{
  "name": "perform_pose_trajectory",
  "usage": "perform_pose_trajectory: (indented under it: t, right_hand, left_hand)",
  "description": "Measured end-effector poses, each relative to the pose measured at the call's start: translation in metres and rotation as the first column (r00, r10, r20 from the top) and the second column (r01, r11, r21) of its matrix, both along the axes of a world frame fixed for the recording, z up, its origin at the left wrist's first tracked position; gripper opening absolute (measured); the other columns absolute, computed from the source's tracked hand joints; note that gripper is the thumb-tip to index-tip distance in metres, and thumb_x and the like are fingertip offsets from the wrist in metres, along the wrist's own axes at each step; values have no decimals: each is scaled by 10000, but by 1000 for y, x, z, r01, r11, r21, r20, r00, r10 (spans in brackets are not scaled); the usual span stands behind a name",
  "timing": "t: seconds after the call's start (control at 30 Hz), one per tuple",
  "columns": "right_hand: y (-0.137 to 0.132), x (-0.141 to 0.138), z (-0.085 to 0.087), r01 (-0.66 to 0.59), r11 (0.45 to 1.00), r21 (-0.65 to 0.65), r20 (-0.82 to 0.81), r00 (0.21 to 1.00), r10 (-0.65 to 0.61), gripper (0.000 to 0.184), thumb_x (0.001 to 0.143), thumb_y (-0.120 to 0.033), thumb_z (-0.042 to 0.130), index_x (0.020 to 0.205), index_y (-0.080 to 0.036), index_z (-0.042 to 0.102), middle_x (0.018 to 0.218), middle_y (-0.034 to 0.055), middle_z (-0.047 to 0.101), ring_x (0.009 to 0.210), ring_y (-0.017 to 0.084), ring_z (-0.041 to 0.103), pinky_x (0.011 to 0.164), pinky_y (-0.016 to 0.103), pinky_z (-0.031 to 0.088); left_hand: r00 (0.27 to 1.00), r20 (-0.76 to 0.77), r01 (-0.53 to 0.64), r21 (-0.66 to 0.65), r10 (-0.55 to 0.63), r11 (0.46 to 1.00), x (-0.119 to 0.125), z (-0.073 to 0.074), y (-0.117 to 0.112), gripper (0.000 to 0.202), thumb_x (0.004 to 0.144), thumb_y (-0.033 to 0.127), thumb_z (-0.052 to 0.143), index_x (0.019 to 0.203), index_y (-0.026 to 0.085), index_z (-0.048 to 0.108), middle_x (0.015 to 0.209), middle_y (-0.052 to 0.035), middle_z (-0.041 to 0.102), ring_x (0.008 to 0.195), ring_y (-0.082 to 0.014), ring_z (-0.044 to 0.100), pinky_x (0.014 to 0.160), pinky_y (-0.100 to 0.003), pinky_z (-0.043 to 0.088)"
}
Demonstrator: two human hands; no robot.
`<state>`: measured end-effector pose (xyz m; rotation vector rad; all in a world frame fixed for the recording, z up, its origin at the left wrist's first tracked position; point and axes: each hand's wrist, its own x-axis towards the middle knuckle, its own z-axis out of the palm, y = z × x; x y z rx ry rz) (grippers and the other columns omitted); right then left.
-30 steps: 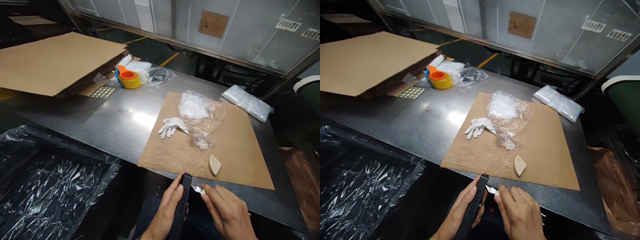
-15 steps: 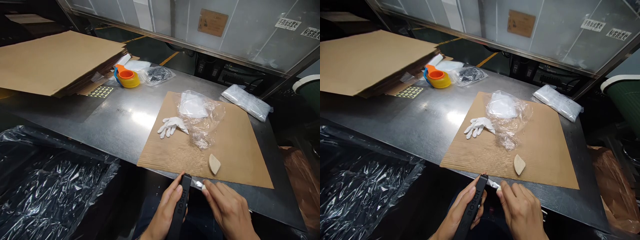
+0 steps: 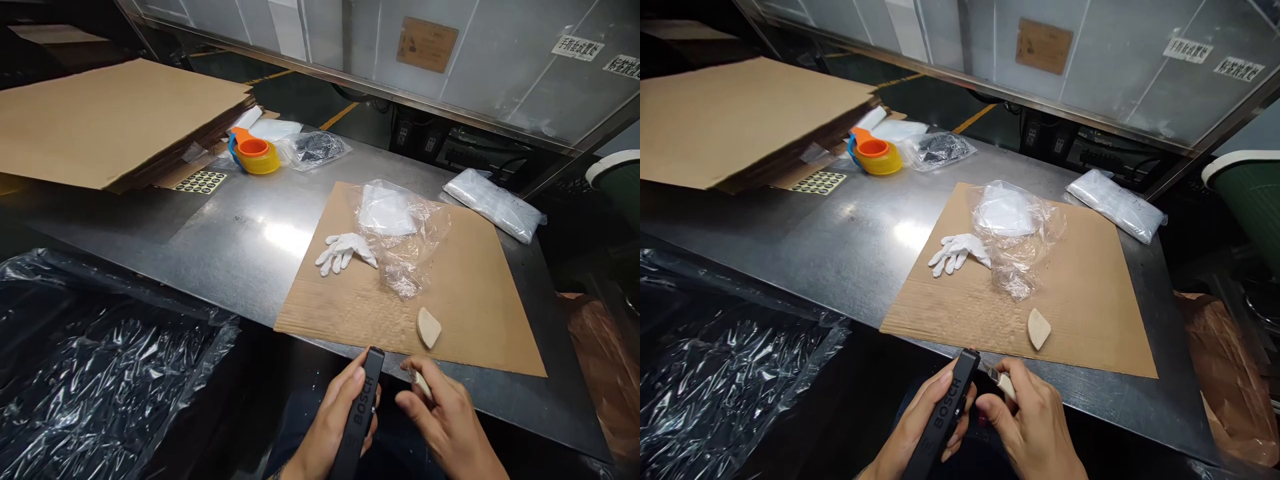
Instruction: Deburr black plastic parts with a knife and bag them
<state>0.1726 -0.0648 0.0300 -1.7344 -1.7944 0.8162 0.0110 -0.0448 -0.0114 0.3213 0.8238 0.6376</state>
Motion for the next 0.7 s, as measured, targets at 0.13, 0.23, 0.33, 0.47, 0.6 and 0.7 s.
perform_pose_trajectory:
  t: [0.13,0.23,0.33,0.47,0.6,0.7]
  right_hand:
    - [11,-6,-4,-29,981,-189,-235,972,-17,363,818,-437,578,1086,-197,532,571,-66,476,499,92,453,480,195,363]
    - [24,-3,-10,-35,979,-203,-386,921,-47,274,842,-437,535,874,-171,591,587,-44,476,539,90,447,507,203,362]
    - [31,3,-14,54,979,-197,-398,908,-131,347,882,-443,457,682,-165,515,575,-40,423,540,86,391,511,216,329]
    - [26,5,-14,67,975,-211,-407,901,-150,336,895,-436,441,692,-173,487,563,-48,420,534,86,397,523,217,333]
    - [19,4,-11,87,981,-175,-349,926,-145,366,909,-433,413,661,-175,490,534,-41,446,508,86,421,504,217,333]
    - [17,2,-12,114,979,-169,-296,942,-161,422,910,-450,398,585,-183,431,510,-43,411,486,81,385,477,220,310]
  left_hand:
    - [996,46,79,31,-80,996,-1,0,0,559,797,534,501,1235,190,442,602,20,496,383,-73,416,345,-183,326]
    - [981,116,153,15,-153,988,-2,3,1,488,787,544,507,1136,204,493,648,7,516,381,-69,431,335,-176,327]
    - [961,194,211,-60,-196,976,-2,10,3,409,759,556,535,947,193,539,651,4,520,371,-55,421,332,-162,304]
    - [961,207,213,-129,-184,968,-1,17,7,366,767,534,533,832,174,549,612,14,501,351,-48,400,328,-164,277]
    - [963,200,210,-143,-180,967,0,12,7,365,777,533,525,819,172,547,614,15,500,356,-48,397,331,-169,272]
    - [979,164,143,-135,-120,980,3,6,5,378,771,548,534,883,187,530,650,12,519,376,-58,415,338,-176,292]
